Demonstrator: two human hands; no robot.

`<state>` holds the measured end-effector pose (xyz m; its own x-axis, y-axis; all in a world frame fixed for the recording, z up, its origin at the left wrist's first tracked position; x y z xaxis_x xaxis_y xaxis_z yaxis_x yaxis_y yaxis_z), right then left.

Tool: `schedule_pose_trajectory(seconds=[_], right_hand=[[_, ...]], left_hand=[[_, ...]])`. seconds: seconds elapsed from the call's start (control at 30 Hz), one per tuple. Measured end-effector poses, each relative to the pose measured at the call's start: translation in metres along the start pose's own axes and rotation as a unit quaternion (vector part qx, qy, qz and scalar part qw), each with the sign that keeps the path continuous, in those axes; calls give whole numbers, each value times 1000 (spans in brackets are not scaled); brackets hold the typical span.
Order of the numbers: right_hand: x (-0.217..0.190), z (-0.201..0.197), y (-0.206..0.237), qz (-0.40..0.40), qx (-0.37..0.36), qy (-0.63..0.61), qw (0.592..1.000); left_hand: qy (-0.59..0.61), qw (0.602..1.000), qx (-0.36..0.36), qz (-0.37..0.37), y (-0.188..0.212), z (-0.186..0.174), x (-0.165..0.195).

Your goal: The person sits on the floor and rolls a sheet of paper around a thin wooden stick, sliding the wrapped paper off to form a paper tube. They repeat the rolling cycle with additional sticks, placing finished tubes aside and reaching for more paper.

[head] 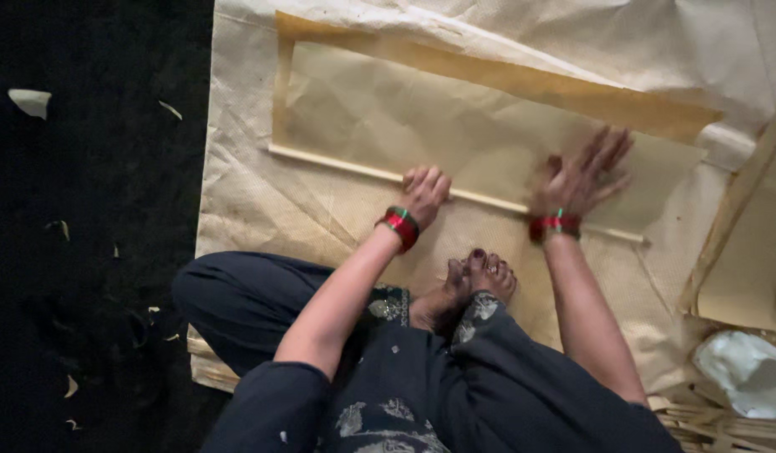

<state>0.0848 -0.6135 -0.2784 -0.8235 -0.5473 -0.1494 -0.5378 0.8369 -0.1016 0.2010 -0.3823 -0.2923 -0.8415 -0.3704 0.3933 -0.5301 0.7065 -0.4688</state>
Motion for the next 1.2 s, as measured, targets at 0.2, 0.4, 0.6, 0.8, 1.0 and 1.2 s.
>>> schedule_pose_trajectory(seconds=[0.2, 0.4, 0.6, 0.8, 1.0, 1.2], right_hand=[[7, -3, 42, -83, 13, -84, 993], [56, -20, 139, -75, -62, -6, 995], [33, -10, 55, -14, -45, 25, 999], [10, -13, -21, 37, -17, 12, 999], [32, -19, 81, -114, 21, -77, 990], [65, -10, 134, -26, -49, 29, 998]], left_hand=[[-18, 997, -62, -51, 13, 11, 1], [1, 999, 0, -51, 70, -18, 27], [-19, 998, -48, -48, 35, -2, 5], [4, 999, 12, -44, -15, 9, -10], [25, 997, -44, -65, 32, 3, 3], [9, 998, -36, -53, 89, -20, 23]])
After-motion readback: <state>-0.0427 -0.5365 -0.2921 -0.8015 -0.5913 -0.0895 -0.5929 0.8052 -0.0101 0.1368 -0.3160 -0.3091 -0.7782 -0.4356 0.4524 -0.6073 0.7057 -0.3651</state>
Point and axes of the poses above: each hand's wrist, its own y-axis away from the middle knuckle, its own z-axis out of the palm, x = y × z, the point moved 6 cm from there along -y, towards the middle knuckle, and after that the axes turned 14 degrees about x, right-handed, at the moved point
